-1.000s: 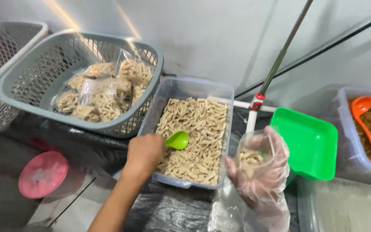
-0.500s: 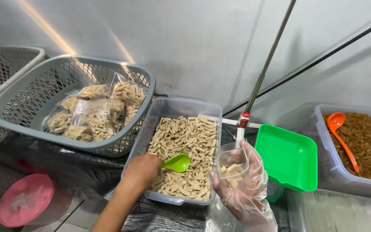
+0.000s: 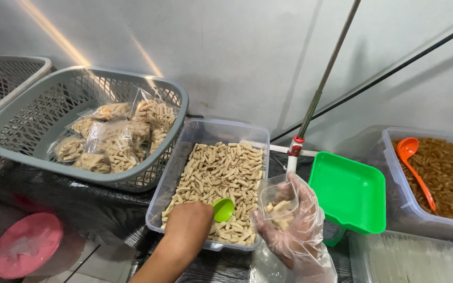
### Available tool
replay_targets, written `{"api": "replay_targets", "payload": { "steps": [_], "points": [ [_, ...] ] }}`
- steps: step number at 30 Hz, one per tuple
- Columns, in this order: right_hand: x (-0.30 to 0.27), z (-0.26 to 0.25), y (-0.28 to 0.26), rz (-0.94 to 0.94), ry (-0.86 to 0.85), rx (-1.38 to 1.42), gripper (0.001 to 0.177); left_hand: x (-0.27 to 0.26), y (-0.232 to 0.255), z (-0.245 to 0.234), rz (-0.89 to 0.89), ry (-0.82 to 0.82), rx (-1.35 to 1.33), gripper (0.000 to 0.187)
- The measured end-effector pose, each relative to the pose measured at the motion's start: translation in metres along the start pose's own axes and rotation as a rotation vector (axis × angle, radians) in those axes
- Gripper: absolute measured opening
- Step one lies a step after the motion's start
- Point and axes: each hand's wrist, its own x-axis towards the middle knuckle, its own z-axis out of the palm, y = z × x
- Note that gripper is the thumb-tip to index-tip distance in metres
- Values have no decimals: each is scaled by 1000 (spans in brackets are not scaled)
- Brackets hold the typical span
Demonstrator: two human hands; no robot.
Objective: Manually scooping snack pieces into plastic bags, weighing them on a scale, and organizing the filled bags.
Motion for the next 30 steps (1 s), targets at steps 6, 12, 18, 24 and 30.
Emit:
{"api": "replay_targets", "payload": {
  "steps": [6, 12, 18, 24, 30],
  "points": [
    [0, -5, -1, -42, -21, -54, 91, 27, -10, -29, -231, -208, -59, 22],
    [4, -7, 2, -68, 4, -94, 88, 24, -23, -23, -150, -253, -94, 29],
    [2, -9, -2, -36, -35, -46, 88, 10, -18, -19, -60, -237, -136, 27],
    [6, -11, -5, 47, -34, -80, 91, 15, -22, -31, -25, -226, -173, 24],
    [6, -9, -6, 132, -78, 110, 88, 10, -30, -45, -154, -380, -353, 20]
  ]
}}
